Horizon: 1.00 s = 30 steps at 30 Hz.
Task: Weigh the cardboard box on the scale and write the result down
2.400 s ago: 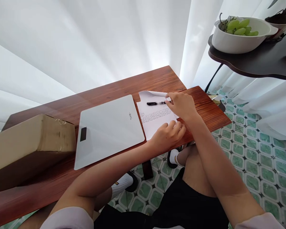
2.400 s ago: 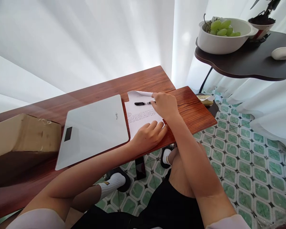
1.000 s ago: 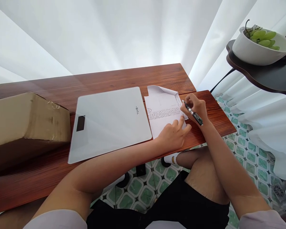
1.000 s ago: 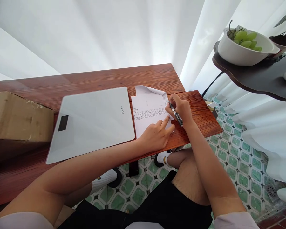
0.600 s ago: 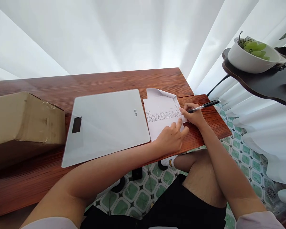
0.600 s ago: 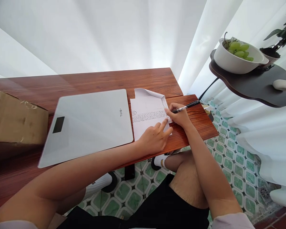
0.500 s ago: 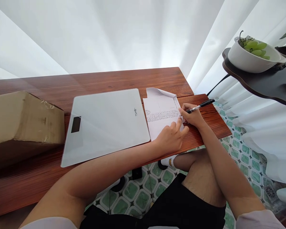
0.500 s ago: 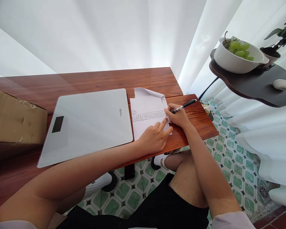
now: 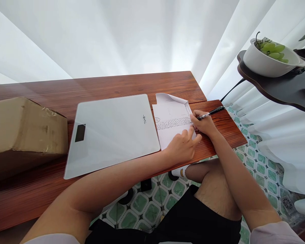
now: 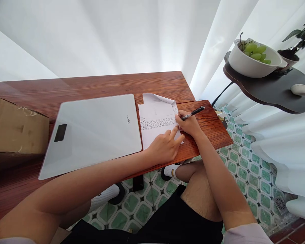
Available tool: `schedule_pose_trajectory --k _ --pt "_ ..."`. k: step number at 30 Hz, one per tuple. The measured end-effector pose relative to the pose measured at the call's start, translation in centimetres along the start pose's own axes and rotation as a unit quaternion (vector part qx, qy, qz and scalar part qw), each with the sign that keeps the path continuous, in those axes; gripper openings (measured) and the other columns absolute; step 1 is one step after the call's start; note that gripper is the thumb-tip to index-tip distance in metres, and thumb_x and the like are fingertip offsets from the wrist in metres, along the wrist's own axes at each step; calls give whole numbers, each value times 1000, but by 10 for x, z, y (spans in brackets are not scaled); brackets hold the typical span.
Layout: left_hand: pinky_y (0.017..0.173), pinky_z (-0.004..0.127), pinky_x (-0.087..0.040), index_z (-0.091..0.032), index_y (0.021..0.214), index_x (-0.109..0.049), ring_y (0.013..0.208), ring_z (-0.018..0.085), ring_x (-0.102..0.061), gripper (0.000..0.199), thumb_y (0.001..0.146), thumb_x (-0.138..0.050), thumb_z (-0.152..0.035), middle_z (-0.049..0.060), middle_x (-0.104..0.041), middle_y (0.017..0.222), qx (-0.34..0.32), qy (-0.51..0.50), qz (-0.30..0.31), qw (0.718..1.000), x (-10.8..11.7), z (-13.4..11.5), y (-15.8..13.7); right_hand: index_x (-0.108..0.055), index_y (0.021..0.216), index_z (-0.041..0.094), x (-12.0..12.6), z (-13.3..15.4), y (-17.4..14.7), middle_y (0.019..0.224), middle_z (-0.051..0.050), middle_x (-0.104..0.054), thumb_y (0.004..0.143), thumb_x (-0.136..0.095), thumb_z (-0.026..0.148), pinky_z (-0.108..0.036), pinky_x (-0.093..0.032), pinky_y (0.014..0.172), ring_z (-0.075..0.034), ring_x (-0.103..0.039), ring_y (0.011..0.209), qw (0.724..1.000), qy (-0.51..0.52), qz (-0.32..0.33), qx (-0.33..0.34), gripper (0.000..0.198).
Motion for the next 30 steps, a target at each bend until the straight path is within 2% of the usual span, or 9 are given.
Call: schedule_pose_trajectory --k 18,24,30 --pt "55 32 -42 -18 117 -47 86 26 -59 26 92 -39 -23 26 -45 146 4 0 23 1000 1 -1 1 -36 60 23 0 -2 0 46 7 -44 88 -55 28 -26 -34 41 -10 -42 38 1000 -1 -11 -3 34" --pt "57 31 -43 -18 119 -46 87 26 -59 28 93 -40 -25 25 -46 146 4 1 26 1000 1 1 1 -37 62 23 0 -4 1 47 6 -45 89 -54 33 -27 -34 42 -10 -43 39 1000 -6 -10 3 34" --pt "56 31 -42 -18 118 -46 87 27 -60 27 93 -41 -25 26 -43 149 2 2 28 1000 2 0 1 -36 60 23 3 -5 0 47 6 -41 89 -55 34 -29 -36 47 -11 -42 42 999 -16 -41 8 36"
Point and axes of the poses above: each hand's wrist, its own y-axis towards the middle knuckle, its own x-axis out of the back of the hand, z = x × y, the point moved 4 cm from there along y, towards the middle knuckle
